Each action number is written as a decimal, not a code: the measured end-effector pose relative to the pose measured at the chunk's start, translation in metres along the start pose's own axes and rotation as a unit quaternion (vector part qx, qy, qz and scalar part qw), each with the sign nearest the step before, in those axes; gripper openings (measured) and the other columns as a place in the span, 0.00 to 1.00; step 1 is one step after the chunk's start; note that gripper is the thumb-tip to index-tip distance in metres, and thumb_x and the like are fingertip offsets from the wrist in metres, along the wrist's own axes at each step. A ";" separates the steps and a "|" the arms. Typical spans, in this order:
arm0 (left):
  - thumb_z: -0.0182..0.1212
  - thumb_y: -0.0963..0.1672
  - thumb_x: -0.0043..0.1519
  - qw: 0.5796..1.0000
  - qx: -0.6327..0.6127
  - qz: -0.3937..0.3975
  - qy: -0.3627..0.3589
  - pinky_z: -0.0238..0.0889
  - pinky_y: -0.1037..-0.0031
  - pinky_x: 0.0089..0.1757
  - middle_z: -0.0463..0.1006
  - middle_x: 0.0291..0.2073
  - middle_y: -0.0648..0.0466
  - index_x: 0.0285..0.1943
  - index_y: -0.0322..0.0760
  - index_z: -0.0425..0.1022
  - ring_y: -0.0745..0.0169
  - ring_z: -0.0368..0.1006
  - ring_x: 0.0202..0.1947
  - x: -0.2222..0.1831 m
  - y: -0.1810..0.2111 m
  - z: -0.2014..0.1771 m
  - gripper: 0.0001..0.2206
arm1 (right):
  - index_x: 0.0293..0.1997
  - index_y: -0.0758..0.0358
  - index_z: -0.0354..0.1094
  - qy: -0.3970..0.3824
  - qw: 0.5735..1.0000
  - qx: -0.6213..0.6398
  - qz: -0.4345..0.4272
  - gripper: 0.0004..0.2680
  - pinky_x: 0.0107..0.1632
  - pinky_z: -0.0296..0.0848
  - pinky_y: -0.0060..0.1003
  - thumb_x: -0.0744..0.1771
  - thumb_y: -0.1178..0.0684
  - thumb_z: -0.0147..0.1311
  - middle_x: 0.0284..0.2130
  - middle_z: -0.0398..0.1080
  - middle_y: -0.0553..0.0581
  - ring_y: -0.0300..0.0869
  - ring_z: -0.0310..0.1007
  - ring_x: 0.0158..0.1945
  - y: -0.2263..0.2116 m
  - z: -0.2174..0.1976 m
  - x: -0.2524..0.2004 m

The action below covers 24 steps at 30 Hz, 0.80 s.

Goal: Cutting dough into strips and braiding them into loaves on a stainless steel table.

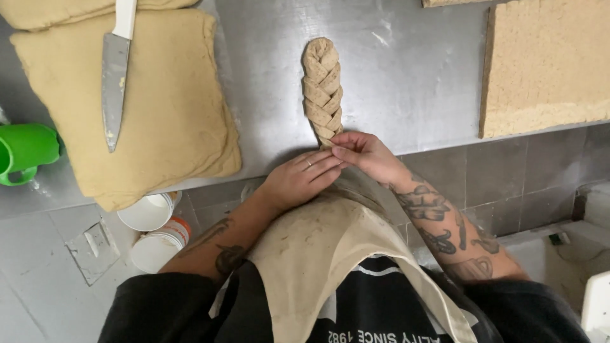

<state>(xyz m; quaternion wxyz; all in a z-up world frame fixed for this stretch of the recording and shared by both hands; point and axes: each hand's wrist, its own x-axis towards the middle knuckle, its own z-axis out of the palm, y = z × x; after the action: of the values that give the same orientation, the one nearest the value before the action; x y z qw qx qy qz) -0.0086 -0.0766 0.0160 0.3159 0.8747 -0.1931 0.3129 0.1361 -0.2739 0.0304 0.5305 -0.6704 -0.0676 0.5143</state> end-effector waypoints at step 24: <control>0.88 0.58 0.49 0.896 0.135 -0.423 -0.011 0.74 0.47 0.44 0.77 0.40 0.51 0.46 0.44 0.78 0.35 0.83 0.39 -0.007 0.001 0.053 0.29 | 0.67 0.61 0.79 0.225 0.856 -0.395 -0.245 0.14 0.49 0.84 0.55 0.73 0.50 0.69 0.53 0.75 0.65 0.60 0.84 0.46 0.006 -0.016 -0.023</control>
<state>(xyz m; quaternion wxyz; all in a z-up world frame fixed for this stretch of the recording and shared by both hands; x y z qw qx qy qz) 0.0081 -0.1118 -0.0207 0.2951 0.9115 0.2354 0.1635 0.1347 -0.3013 0.0384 0.3310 -0.8828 -0.3058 0.1325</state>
